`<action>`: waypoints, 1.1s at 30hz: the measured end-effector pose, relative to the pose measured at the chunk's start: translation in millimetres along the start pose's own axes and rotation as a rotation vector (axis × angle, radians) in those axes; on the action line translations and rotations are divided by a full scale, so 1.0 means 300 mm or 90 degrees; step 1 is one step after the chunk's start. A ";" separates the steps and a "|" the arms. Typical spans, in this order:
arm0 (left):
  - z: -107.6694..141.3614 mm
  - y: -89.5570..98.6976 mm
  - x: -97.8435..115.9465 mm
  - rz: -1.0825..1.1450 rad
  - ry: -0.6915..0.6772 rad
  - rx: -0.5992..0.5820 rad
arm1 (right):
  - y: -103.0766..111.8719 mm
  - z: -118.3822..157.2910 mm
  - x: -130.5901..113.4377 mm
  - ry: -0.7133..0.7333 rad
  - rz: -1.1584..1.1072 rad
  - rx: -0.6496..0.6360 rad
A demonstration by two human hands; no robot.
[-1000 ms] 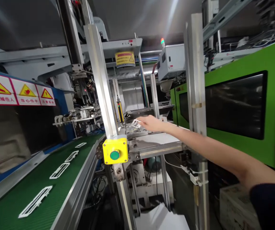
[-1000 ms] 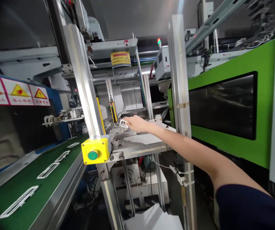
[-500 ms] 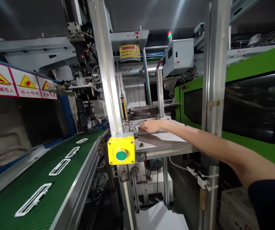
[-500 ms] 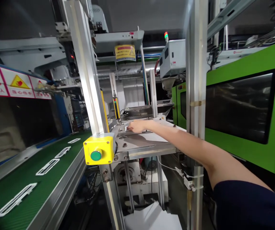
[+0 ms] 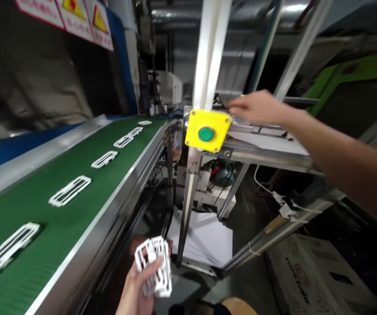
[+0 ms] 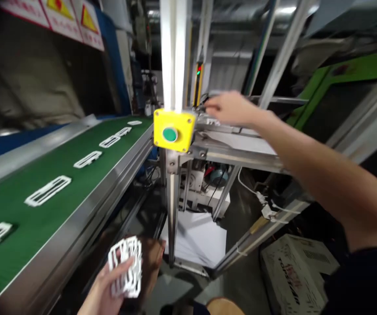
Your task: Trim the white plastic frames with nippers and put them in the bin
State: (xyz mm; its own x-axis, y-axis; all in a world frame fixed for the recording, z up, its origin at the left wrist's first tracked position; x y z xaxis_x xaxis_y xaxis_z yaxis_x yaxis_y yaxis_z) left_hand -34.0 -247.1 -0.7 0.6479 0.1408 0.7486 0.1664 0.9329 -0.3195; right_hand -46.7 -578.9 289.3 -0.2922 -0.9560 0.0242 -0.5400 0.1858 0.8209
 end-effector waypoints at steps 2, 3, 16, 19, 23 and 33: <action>-0.020 -0.007 0.012 0.083 0.007 -0.035 | 0.060 0.104 -0.093 0.090 -0.086 0.174; -0.021 -0.015 0.019 0.107 0.012 -0.052 | 0.083 0.173 -0.144 0.133 -0.143 0.234; 0.084 -0.147 0.043 0.152 -0.022 -0.205 | -0.369 0.595 -0.409 -0.061 -0.776 -0.504; 0.086 -0.141 0.041 0.150 -0.090 -0.181 | -0.412 0.644 -0.426 -0.183 -0.902 -0.515; 0.085 -0.131 0.038 0.176 -0.097 -0.169 | -0.448 0.691 -0.441 -0.291 -1.032 -0.542; 0.081 -0.130 0.054 0.170 0.002 -0.267 | -0.445 0.684 -0.428 -0.372 -0.907 -0.372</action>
State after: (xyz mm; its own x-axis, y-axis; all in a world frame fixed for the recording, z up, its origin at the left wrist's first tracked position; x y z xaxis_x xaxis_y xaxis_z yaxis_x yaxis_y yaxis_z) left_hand -48.2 -273.2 37.9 0.7113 0.3542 0.6072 0.2788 0.6507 -0.7063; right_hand -99.1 -434.4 59.7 -0.1650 -0.0363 -0.9856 -0.3047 -0.9486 0.0860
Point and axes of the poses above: each hand's wrist, its own z-axis away from the middle knuckle, its own y-axis out of the back of the hand, x = y × z, the point moved 1 cm from there along -z, towards the middle knuckle, and after that the axes turned 9 degrees about x, right-handed, at the moved point
